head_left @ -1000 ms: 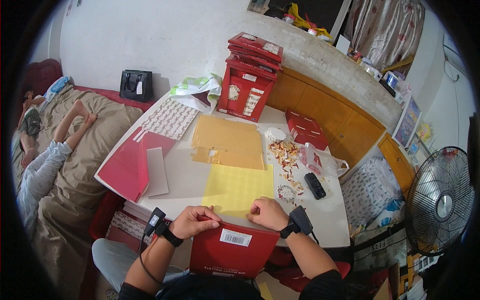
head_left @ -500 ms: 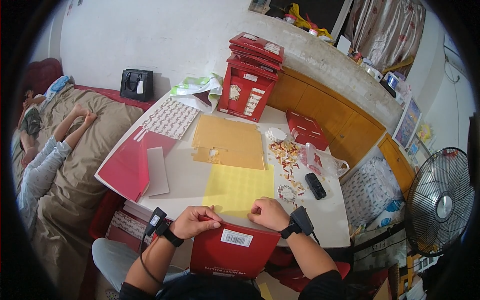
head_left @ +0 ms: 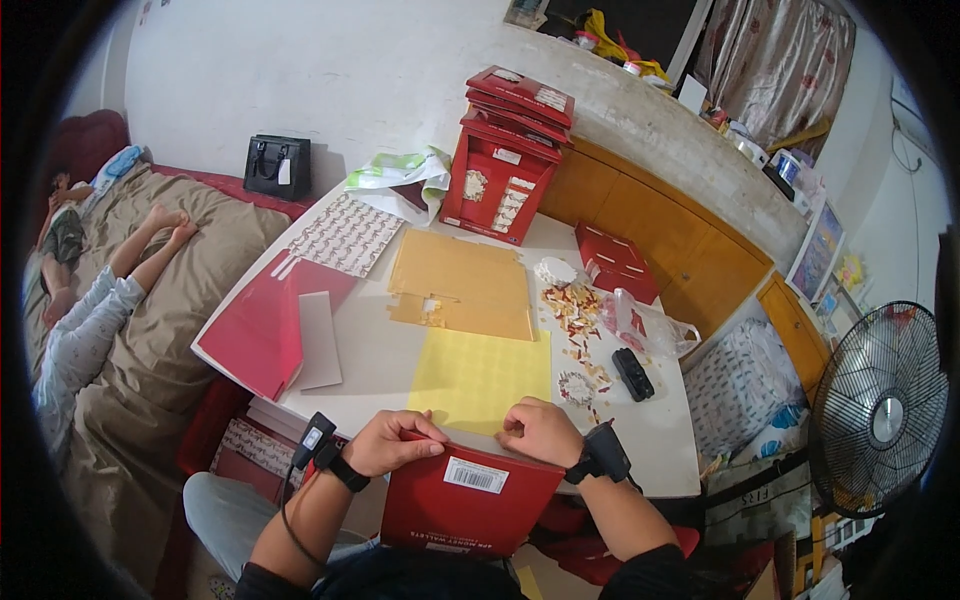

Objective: Assembling and folding red money wallets or envelopes from flat cardstock pieces.

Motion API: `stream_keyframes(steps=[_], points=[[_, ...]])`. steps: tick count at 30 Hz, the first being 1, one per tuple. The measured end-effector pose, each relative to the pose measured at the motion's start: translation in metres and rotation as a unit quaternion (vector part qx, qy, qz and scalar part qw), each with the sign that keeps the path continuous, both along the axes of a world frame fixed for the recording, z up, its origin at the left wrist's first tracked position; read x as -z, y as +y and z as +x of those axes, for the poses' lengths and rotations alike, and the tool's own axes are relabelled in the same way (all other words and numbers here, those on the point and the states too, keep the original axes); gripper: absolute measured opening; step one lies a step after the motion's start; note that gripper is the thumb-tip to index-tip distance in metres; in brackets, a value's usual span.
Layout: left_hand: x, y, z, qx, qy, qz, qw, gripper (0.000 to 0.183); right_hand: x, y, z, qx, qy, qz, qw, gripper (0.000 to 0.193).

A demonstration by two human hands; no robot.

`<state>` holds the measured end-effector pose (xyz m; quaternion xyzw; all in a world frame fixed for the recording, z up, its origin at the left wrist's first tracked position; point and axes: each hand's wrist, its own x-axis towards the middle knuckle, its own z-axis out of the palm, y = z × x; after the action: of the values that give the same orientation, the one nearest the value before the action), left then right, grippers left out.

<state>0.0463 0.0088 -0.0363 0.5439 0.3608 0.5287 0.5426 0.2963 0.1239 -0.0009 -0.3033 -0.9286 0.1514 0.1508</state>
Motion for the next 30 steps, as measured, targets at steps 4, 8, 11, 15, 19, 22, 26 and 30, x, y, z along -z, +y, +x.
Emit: stream_keyframes(steps=[4,8,11,15,19,22,26,30], points=[[0.0028,0.0003,-0.0003,-0.002,-0.005,-0.002,1.0,0.007,0.0033,0.0018,-0.0013,-0.005,-0.011,0.008,1.0,0.019],[0.0026,0.0005,-0.0007,-0.004,-0.005,0.0,1.0,0.007,0.0029,0.0018,-0.0009,-0.001,-0.01,0.001,1.0,0.018],[0.003,0.0002,-0.0006,-0.002,-0.01,-0.006,1.0,0.006,0.0008,-0.0006,-0.0013,0.001,-0.007,-0.001,1.0,0.017],[0.0033,0.0005,-0.0007,0.0,-0.008,-0.007,1.0,0.006,0.0011,-0.0003,0.0003,-0.006,-0.002,0.012,1.0,0.015],[0.0008,0.0001,-0.0001,-0.001,-0.002,-0.015,1.0,0.007,0.0004,-0.0002,0.0018,-0.007,0.008,0.003,1.0,0.013],[0.0027,0.0005,0.0001,-0.005,0.004,0.0,1.0,0.007,0.0033,0.0014,0.0039,-0.011,0.037,0.004,0.999,0.011],[0.0012,-0.0006,0.0001,-0.005,0.0,-0.002,1.0,0.008,0.0021,0.0008,0.0041,-0.011,0.035,0.004,0.999,0.012],[0.0013,-0.0001,0.0008,-0.003,-0.006,-0.001,1.0,0.008,0.0025,-0.0012,0.0034,-0.015,0.031,0.009,0.999,0.015]])
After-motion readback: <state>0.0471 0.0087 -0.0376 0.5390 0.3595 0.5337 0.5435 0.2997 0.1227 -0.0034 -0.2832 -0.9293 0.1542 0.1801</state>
